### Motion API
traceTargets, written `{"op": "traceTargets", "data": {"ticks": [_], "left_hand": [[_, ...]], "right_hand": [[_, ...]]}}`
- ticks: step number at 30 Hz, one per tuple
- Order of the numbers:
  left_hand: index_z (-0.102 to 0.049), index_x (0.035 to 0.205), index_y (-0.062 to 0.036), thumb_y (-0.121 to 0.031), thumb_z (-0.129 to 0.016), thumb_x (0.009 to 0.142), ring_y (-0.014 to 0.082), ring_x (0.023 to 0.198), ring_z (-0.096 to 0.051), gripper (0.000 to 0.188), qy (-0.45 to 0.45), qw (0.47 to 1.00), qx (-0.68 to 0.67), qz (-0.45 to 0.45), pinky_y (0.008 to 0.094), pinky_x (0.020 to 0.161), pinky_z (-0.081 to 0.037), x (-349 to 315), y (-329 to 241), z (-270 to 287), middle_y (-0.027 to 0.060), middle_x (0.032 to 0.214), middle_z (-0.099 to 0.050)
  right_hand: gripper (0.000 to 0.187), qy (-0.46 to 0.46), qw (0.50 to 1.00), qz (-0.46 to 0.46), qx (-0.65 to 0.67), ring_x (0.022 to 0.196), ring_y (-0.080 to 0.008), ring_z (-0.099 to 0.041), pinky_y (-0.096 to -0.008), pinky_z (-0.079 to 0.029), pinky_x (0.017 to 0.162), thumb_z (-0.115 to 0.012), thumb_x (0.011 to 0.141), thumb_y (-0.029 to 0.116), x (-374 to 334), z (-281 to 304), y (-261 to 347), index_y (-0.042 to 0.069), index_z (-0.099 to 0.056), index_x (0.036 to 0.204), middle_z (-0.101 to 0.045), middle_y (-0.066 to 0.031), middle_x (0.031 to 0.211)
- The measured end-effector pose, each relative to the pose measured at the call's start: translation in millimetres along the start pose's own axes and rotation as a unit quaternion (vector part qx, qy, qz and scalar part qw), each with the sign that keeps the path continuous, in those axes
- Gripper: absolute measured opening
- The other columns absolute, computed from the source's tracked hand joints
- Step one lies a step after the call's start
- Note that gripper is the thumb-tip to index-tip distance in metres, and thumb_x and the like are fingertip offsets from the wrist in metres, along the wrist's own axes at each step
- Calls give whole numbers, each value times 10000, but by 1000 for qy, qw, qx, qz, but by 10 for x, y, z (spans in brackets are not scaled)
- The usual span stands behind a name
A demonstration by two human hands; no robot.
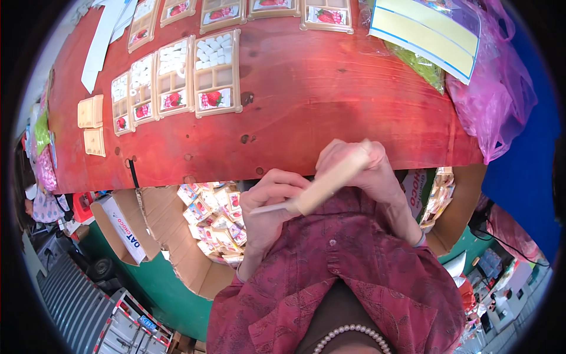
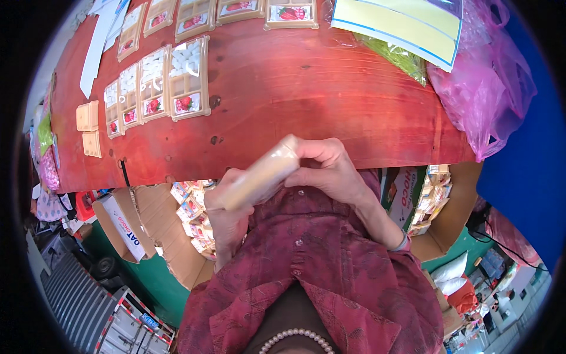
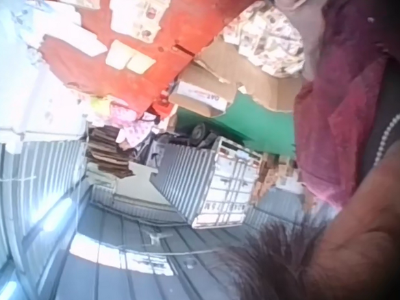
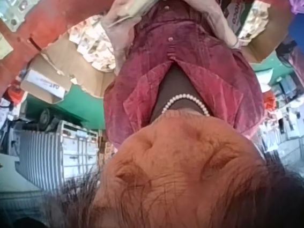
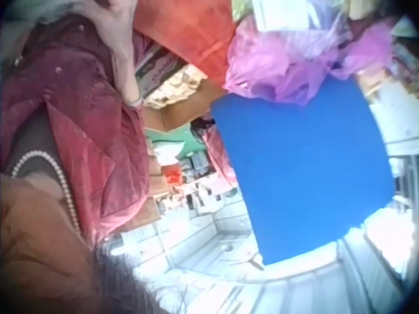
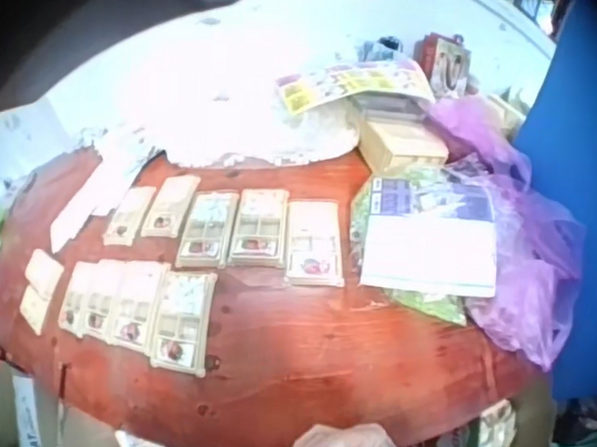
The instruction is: The recorder is peeling adhesive labels from a sticker sheet and applying them to the bottom of small plastic trays filled with white items.
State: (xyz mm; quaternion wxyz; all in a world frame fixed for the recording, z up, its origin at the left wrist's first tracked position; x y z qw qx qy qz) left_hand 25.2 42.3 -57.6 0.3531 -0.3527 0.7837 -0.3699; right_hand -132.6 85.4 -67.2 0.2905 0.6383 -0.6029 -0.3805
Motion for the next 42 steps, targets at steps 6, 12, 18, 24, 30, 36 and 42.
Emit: {"op": "traceTargets", "data": {"ticks": [6, 12, 18, 24, 30, 36, 42], "left_hand": [[-649, 781, 10, 24, -752, 627, 226, 853, -583, 186, 195, 973, -98, -71, 318, 745, -471, 176, -51, -378, 125, 853, -618], [-676, 833, 39, 32, -739, 649, 211, 826, -568, 195, 268, 962, -26, -32, 315, 718, -451, 243, -72, -587, 101, 797, -612], [-684, 873, 46, 42, -734, 669, 191, 817, -569, 209, 269, 963, 3, -1, 288, 706, -447, 288, -41, -712, 100, 824, -621], [-685, 825, 44, 15, -740, 681, 197, 798, -567, 157, 234, 971, 35, 26, 290, 693, -447, 338, 39, -728, 97, 812, -625], [-700, 820, 19, 27, -748, 677, 158, 816, -573, 151, 248, 967, 61, -21, 262, 676, -449, 344, 64, -793, 64, 856, -608], [-694, 861, 25, 53, -737, 700, 121, 804, -578, 170, 237, 969, 45, 57, 222, 682, -453, 349, 138, -795, 56, 864, -590], [-643, 892, 43, 55, -742, 702, 128, 814, -569, 215, 180, 975, -21, 126, 241, 714, -454, 311, 254, -800, 67, 871, -593]], "right_hand": [[126, 45, 983, 174, -38, 830, -210, -501, -322, -423, 719, -725, 766, 149, 3, 18, 280, 32, -684, 782, -596, -62, 812], [174, 134, 967, 217, 2, 863, -233, -470, -383, -387, 773, -701, 793, 223, -67, -13, 415, 50, -711, 806, -614, -62, 832], [208, 166, 963, 214, -7, 860, -237, -500, -359, -425, 747, -691, 798, 245, -68, -30, 442, 42, -722, 828, -613, -65, 839], [184, 159, 967, 197, 20, 856, -228, -496, -350, -427, 736, -726, 763, 203, -104, 29, 399, 32, -724, 833, -582, -65, 837], [204, 149, 967, 203, 34, 845, -224, -487, -350, -423, 725, -736, 755, 211, -121, 83, 403, 23, -724, 832, -568, -53, 821], [241, 114, 969, 214, 39, 809, -226, -501, -345, -430, 700, -752, 731, 215, -129, 105, 395, 8, -727, 853, -581, -52, 783], [227, 52, 978, 190, 71, 797, -221, -516, -341, -435, 697, -764, 711, 180, -161, 150, 295, 8, -730, 855, -589, -48, 752]]}}
Point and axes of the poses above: each hand's wrist, its own x-axis towards the middle knuckle, its own z-axis out of the back of the hand, y = z × x, the point moved 8 cm from there along x, towards the middle knuckle
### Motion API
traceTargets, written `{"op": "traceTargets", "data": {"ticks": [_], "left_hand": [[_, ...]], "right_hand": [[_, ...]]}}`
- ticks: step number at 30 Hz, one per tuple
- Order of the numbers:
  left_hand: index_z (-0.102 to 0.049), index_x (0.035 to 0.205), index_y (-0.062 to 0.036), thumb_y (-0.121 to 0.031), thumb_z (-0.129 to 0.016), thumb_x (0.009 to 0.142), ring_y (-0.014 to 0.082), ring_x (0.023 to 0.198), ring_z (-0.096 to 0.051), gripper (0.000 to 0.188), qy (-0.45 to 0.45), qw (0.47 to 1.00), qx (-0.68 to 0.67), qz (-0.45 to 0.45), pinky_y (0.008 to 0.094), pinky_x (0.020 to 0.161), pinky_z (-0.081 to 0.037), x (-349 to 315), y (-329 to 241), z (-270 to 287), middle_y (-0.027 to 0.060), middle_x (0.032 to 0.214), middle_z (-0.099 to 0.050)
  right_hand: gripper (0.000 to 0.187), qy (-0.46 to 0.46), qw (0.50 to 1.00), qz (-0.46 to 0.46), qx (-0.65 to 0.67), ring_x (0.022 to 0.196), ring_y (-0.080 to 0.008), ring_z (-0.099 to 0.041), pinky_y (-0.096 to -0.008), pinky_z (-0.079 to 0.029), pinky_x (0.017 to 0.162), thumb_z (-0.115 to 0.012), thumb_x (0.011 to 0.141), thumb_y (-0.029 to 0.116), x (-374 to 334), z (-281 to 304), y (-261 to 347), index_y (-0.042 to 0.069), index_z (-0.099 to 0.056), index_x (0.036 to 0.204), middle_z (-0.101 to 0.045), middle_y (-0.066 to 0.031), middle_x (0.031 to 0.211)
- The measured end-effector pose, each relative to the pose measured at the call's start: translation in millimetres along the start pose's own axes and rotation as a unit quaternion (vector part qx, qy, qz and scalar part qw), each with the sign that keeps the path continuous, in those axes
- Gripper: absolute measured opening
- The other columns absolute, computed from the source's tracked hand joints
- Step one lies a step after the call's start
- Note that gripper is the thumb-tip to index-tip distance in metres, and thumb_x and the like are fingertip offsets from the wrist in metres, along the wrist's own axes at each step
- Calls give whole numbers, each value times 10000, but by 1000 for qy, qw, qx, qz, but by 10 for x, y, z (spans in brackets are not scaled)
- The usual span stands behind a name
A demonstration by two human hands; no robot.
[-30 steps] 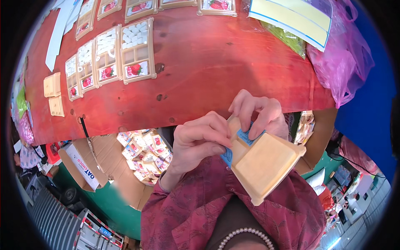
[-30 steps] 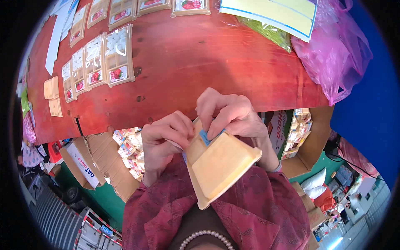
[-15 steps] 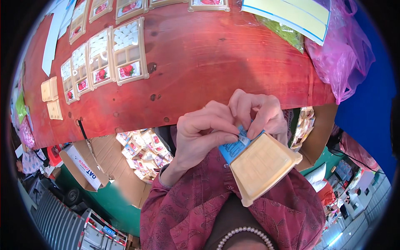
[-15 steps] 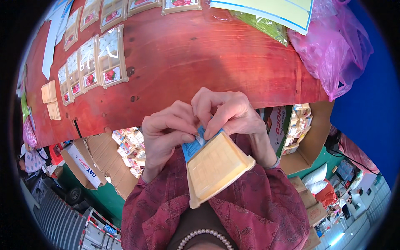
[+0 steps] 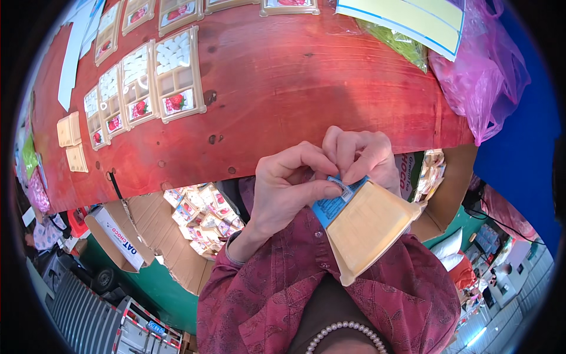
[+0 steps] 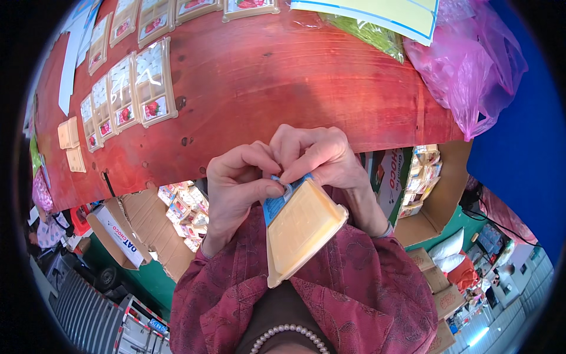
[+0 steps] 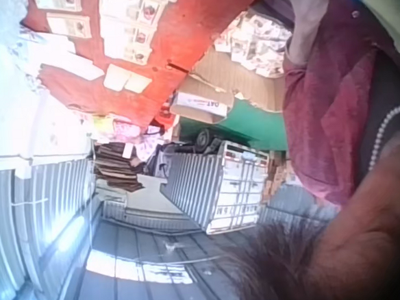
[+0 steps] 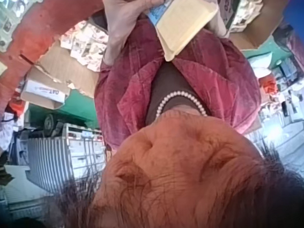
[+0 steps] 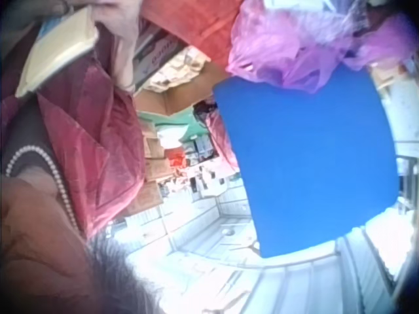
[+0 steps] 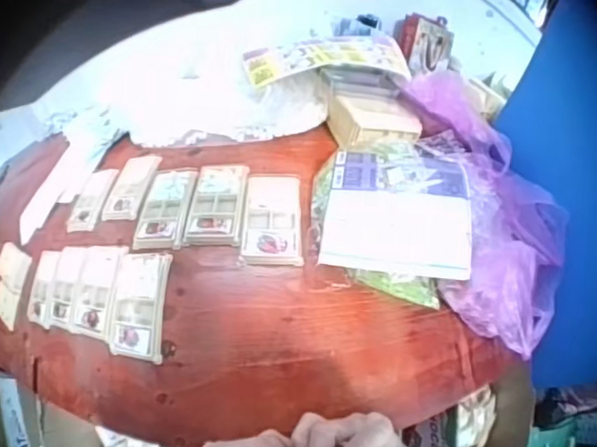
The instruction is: The recorder is peeling adhesive labels from a sticker sheet and applying them to the bottom of small plastic trays filled with white items.
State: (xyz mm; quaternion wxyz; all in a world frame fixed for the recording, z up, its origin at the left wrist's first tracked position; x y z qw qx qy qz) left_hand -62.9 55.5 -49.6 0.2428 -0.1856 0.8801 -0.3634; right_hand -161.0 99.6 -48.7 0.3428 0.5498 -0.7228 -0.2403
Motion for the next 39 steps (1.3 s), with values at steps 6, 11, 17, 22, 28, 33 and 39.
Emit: {"op": "traceTargets", "data": {"ticks": [6, 11, 17, 22, 28, 33, 39], "left_hand": [[-618, 861, 28, 53, -746, 697, 138, 808, -548, 210, -14, 998, 49, -40, 261, 732, -438, -9, 33, -10, 70, 843, -592], [-623, 836, 23, 40, -747, 697, 136, 782, -537, 187, -4, 975, 187, -122, 254, 728, -422, 23, -56, -9, 54, 810, -593], [-645, 810, 25, 67, -681, 727, 156, 828, -556, 100, -36, 929, 327, -171, 271, 711, -436, 75, -186, 6, 82, 805, -620], [-653, 892, 62, -294, -562, 878, 239, 902, -574, 368, -8, 907, 315, -278, 327, 783, -461, -76, -527, 5, 168, 954, -635], [-618, 1026, 38, -20, -771, 678, 228, 768, -622, 384, -62, 833, 474, -280, 313, 681, -491, -219, -542, -90, 149, 896, -631], [-639, 979, 71, 71, -700, 693, 201, 780, -667, 292, -239, 958, 124, -102, 286, 713, -537, -394, -323, 455, 100, 917, -676], [-503, 1142, 48, -33, -669, 756, 227, 765, -661, 427, -350, 931, 0, -102, 407, 665, -581, -1005, -238, 1352, 116, 937, -645]], "right_hand": [[165, -5, 999, 8, 35, 798, -204, -504, -326, -423, 697, -762, 714, 137, -10, 37, -49, 28, -734, 835, -592, -37, 757], [126, 8, 998, 0, 57, 777, -176, -396, -290, -359, 717, -689, 831, 217, -5, -18, -118, 103, -673, 779, -535, -21, 768], [174, -10, 989, 52, 141, 875, -187, -384, -321, -342, 829, -631, 872, 284, -1, -28, -200, 146, -574, 782, -441, -14, 864], [96, -62, 986, 51, 145, 874, -211, -419, -379, -334, 886, -687, 811, 190, 21, 25, -195, 106, -647, 837, -461, -35, 840], [182, -114, 987, -82, -78, 825, -163, -496, -287, -411, 738, -724, 708, -6, 13, 47, -312, -6, -689, 886, -572, -46, 840], [264, -106, 952, -78, -277, 839, -206, -575, -310, -467, 741, -742, 699, 10, 121, -158, -165, -35, -668, 948, -624, -96, 859], [196, -43, 900, -42, -432, 762, -216, -599, -315, -475, 709, -649, 798, 16, 205, -312, -172, -29, -665, 988, -661, -87, 759]]}}
Point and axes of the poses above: each hand's wrist, its own x-axis towards the middle knuckle, its own z-axis out of the back of the hand, y = z × x, the point moved 8 cm from there along x, towards the middle knuckle
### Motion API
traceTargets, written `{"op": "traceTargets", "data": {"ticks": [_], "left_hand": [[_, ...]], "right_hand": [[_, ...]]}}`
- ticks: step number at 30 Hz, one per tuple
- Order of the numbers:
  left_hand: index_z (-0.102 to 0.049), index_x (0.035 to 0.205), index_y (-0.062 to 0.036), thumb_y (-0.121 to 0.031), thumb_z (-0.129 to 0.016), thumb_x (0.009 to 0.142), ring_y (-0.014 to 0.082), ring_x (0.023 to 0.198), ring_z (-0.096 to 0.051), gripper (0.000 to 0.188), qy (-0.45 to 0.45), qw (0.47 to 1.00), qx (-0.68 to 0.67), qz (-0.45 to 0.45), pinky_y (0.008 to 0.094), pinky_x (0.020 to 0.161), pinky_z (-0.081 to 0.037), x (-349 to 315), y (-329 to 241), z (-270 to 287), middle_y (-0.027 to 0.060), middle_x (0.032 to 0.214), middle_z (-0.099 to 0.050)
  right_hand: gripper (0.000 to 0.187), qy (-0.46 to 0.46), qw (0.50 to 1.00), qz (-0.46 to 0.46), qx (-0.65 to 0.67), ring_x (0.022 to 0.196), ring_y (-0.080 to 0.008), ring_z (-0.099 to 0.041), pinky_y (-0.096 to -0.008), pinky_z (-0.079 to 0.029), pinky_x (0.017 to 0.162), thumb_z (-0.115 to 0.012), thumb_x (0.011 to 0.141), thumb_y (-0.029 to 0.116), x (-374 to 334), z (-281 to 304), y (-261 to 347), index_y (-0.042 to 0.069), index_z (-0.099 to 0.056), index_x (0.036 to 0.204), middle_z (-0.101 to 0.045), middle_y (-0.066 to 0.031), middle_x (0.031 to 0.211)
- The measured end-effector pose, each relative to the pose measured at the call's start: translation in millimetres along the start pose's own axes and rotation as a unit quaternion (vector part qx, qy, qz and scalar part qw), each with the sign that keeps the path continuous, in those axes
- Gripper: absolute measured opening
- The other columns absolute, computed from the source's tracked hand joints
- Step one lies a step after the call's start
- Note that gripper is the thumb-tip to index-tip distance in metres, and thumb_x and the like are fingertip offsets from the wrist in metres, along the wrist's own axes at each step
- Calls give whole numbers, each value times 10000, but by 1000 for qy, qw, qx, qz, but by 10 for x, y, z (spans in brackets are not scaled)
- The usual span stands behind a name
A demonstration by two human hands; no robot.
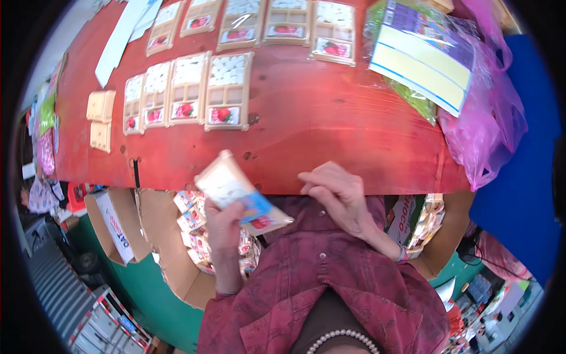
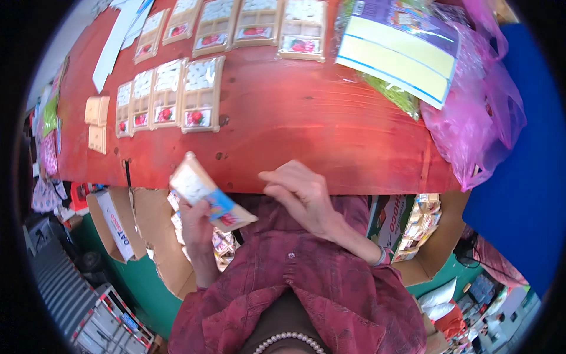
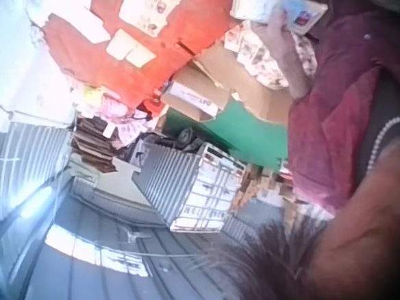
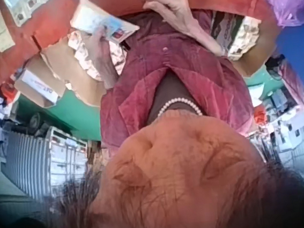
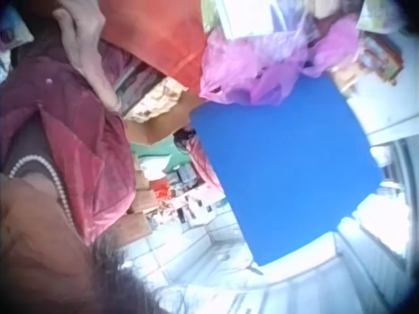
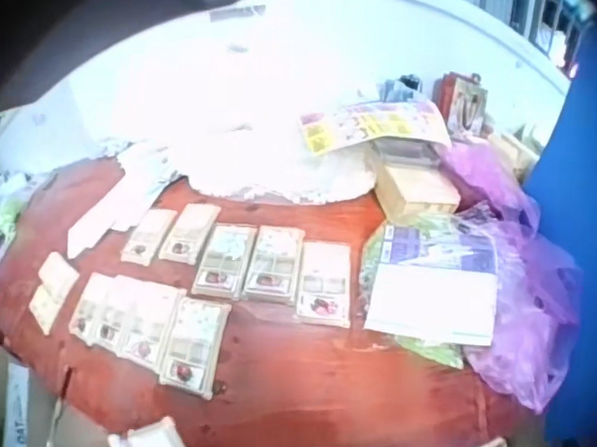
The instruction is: The recorder is peeling adhesive labels from a sticker sheet and applying them to the bottom of small plastic trays filled with white items.
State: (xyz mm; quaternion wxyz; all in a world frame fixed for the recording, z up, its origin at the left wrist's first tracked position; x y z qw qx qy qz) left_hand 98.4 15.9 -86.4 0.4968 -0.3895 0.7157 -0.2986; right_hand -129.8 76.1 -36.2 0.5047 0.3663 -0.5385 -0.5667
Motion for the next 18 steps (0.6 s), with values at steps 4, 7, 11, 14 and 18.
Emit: {"op": "traceTargets", "data": {"ticks": [4, 7, 11, 14, 18], "left_hand": [[-527, 1180, 6, -46, -646, 822, 196, 994, -610, 381, -155, 985, -64, -38, 346, 909, -492, -281, -130, 1477, 135, 1152, -591], [-564, 1144, 28, -31, -629, 853, 169, 963, -624, 304, -240, 967, -40, -82, 309, 866, -502, -524, -314, 2160, 116, 1076, -638], [-573, 1128, 42, -35, -637, 851, 168, 898, -645, 294, -327, 945, -2, -13, 309, 821, -528, -777, -39, 2954, 117, 1048, -659], [-568, 1152, 5, -39, -646, 841, 188, 941, -632, 323, -297, 954, 26, 35, 332, 826, -521, -849, 409, 3437, 83, 1041, -653], [-522, 1199, 32, -80, -655, 798, 191, 923, -613, 437, -264, 890, 278, 247, 334, 835, -493, -1310, 1175, 3940, 92, 1006, -649]], "right_hand": [[136, -90, 986, -27, -140, 769, -160, -594, -280, -481, 695, -647, 780, -36, -7, 349, -31, -19, -683, 910, -637, -80, 805], [125, -145, 974, -53, -163, 799, -124, -581, -241, -444, 737, -615, 839, -13, 9, 720, 26, -22, -689, 939, -645, -61, 845], [191, -179, 964, -77, -179, 809, -93, -564, -209, -432, 747, -588, 880, 4, 11, 1020, -49, -15, -664, 1054, -628, -34, 840], [192, -174, 965, -81, -178, 803, -95, -563, -216, -436, 744, -596, 878, 12, 29, 1017, -85, -25, -658, 1056, -620, -35, 829], [160, -114, 956, -66, -263, 793, -123, -576, -244, -450, 729, -626, 851, 9, 113, 807, 17, -37, -666, 999, -629, -67, 824]]}}
Point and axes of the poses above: each hand's wrist, its own x-axis towards the middle knuckle, its own z-axis out of the back of the hand, y = z × x, the point moved 8 cm from there along x, towards the middle knuckle
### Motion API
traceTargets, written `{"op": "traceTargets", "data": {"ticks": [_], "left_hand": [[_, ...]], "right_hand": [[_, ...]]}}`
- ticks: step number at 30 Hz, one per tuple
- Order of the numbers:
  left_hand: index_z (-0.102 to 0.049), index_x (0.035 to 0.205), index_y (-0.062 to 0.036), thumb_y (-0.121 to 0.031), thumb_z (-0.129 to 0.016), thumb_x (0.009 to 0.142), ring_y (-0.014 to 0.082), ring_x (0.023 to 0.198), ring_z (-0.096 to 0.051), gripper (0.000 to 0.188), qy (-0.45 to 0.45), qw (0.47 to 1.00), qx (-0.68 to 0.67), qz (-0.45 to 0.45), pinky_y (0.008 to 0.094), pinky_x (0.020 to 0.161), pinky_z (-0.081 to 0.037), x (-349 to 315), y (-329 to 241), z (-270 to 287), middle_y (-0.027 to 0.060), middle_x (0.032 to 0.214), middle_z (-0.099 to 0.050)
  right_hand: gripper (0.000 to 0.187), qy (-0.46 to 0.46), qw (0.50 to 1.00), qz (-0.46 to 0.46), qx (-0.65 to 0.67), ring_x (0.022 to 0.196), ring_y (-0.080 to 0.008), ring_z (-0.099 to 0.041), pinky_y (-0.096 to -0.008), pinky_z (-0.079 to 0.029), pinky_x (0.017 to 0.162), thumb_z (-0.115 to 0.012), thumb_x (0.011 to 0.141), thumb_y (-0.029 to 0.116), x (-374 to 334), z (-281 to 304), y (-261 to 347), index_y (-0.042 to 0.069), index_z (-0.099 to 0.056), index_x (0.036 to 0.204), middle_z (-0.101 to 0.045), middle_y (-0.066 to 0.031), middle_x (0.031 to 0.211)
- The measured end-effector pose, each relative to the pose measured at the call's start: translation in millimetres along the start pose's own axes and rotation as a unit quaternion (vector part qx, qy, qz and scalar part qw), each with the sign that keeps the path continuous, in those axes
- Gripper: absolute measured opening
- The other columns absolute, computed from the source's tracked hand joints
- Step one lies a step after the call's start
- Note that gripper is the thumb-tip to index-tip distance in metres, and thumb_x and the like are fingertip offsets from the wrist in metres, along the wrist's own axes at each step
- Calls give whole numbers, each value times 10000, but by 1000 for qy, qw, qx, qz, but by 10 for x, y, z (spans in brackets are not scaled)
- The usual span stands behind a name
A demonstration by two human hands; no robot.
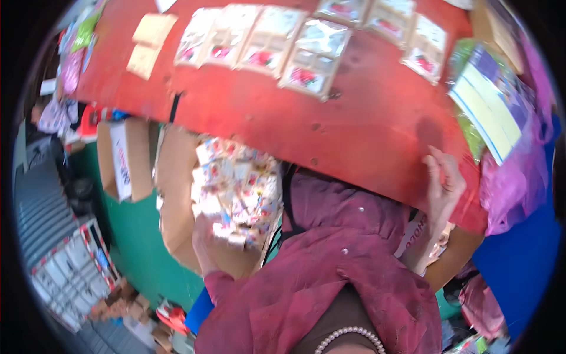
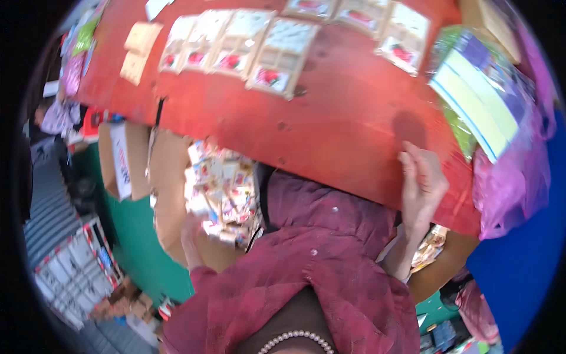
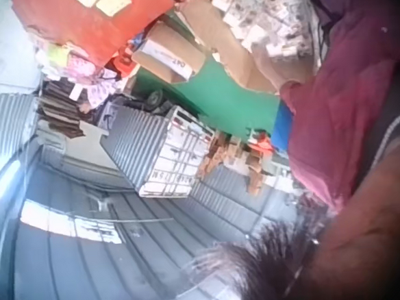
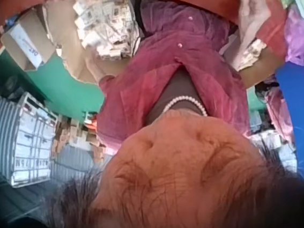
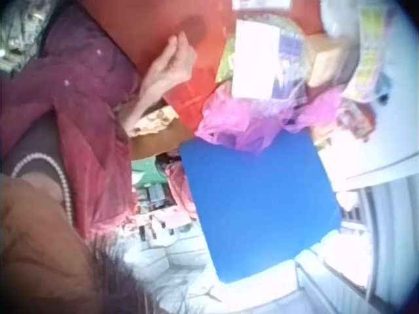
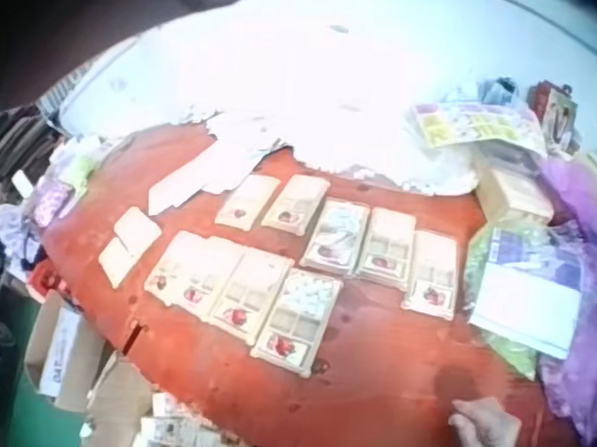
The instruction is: The recorder is peeling adhesive labels from a sticker sheet and applying them to the bottom of small plastic trays filled with white items.
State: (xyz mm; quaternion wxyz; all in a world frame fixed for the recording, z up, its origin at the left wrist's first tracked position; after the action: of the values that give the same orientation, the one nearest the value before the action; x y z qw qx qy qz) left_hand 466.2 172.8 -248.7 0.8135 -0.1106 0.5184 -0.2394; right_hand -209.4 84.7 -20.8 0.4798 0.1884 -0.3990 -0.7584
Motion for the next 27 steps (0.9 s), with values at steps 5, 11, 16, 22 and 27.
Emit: {"op": "traceTargets", "data": {"ticks": [5, 11, 16, 22, 27], "left_hand": [[-630, 965, -33, -136, -782, 654, 192, 827, -601, 361, 118, 967, 213, 79, 340, 739, -475, -215, 661, -196, 76, 902, -652], [-624, 947, 9, -178, -681, 764, 221, 731, -551, 268, 10, 964, 138, -226, 345, 679, -438, 308, -162, -124, 108, 769, -592], [-619, 1059, 41, -186, -588, 888, 141, 798, -571, 286, 35, 934, 168, -315, 268, 709, -450, -789, -2406, -970, 98, 859, -630], [-602, 1052, 46, -54, -578, 865, 126, 867, -583, 214, 233, 827, 186, -476, 239, 775, -450, -2083, -3846, -2276, 85, 938, -635], [-599, 1005, 47, -56, -604, 843, 161, 768, -584, 192, 324, 712, 231, -578, 285, 686, -462, -2695, -4293, -3295, 131, 857, -607]], "right_hand": [[148, -26, 998, 30, -43, 761, -212, -607, -290, -468, 699, -660, 796, -9, 140, 20, 15, -29, -666, 943, -637, -132, 821], [290, -159, 961, 89, -208, 899, -262, -579, -341, -465, 771, -677, 753, -20, 376, 602, 34, 13, -650, 1040, -615, -134, 938], [442, -258, 908, 70, -322, 1105, -359, -480, -434, -409, 912, -663, 797, 54, 496, 969, -107, 35, -554, 1225, -536, -191, 1186], [574, -331, 909, -8, -252, 1021, -323, -577, -380, -473, 842, -648, 854, 188, 783, 1427, -575, -75, -423, 1311, -567, -237, 1169], [626, -287, 946, -113, -100, 767, -260, -661, -363, -508, 693, -710, 772, 226, 1004, 1464, -873, -108, -474, 1246, -670, -200, 897]]}}
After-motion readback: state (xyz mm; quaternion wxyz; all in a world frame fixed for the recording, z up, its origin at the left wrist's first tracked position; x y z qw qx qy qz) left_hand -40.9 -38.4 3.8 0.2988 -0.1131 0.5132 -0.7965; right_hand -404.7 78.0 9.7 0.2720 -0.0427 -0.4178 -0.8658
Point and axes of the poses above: each hand's wrist, its own x-axis towards the middle knuckle, its own z-axis out of the back of the hand, y = z × x, the point moved 8 cm from there along x, towards the middle knuckle
